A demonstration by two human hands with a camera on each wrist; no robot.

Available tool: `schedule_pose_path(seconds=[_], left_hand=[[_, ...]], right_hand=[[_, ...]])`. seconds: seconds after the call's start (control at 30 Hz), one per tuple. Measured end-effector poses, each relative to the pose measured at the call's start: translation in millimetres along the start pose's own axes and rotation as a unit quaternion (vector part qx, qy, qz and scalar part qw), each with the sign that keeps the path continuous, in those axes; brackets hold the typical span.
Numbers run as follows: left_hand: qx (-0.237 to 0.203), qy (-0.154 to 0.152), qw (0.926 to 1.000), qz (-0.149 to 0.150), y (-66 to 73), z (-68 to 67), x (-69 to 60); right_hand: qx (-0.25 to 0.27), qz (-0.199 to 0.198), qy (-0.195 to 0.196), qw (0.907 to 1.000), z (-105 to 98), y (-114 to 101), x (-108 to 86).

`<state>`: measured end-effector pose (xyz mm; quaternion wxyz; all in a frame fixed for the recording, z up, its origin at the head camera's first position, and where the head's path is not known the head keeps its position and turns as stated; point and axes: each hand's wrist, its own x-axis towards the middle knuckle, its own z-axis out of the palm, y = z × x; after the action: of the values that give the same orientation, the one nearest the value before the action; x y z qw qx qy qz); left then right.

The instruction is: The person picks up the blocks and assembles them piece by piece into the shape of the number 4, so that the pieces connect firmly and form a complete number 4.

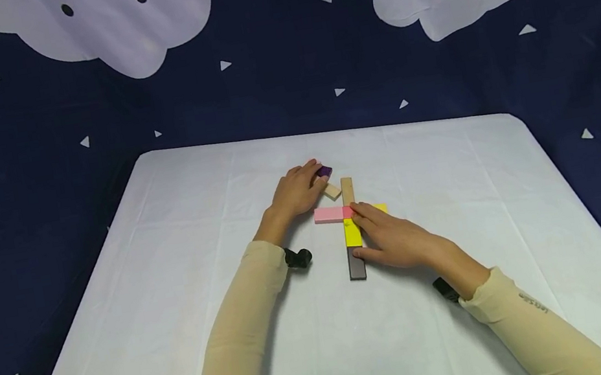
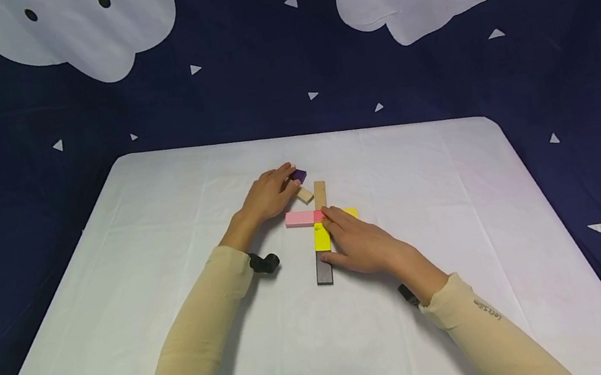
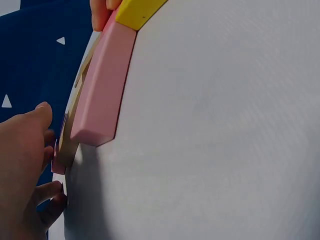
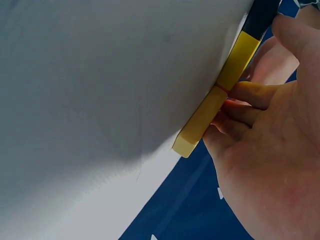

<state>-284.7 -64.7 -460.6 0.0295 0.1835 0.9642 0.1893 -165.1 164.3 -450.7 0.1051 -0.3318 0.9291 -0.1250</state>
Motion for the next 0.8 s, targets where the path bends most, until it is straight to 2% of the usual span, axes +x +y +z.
schedule_pose_path(seconds=[0.3,0.43,0.63,0.8], left_hand=[[-0.027,0.026,0.9992,-0.016,-8.2,0.0,-6.6],[-0.041,0.056,0.9974,-0.019,-11.3,0.6,-9.1],[-0.036,0.109,0.9934,-0.007,-15.8,3.0,-7.6],[-0.033,0.114,0.9928,-0.013,-17.4,5.1,-10.2]], right_hand=[[-0.002,0.000,0.003,1.0000,1,-1,-0.4],[0.004,0.000,-0.002,1.0000,2,-1,0.4],[-0.001,0.005,-0.005,1.0000,0,0,0.1],[0.004,0.004,-0.009,0.9999,0,-1,0.0]])
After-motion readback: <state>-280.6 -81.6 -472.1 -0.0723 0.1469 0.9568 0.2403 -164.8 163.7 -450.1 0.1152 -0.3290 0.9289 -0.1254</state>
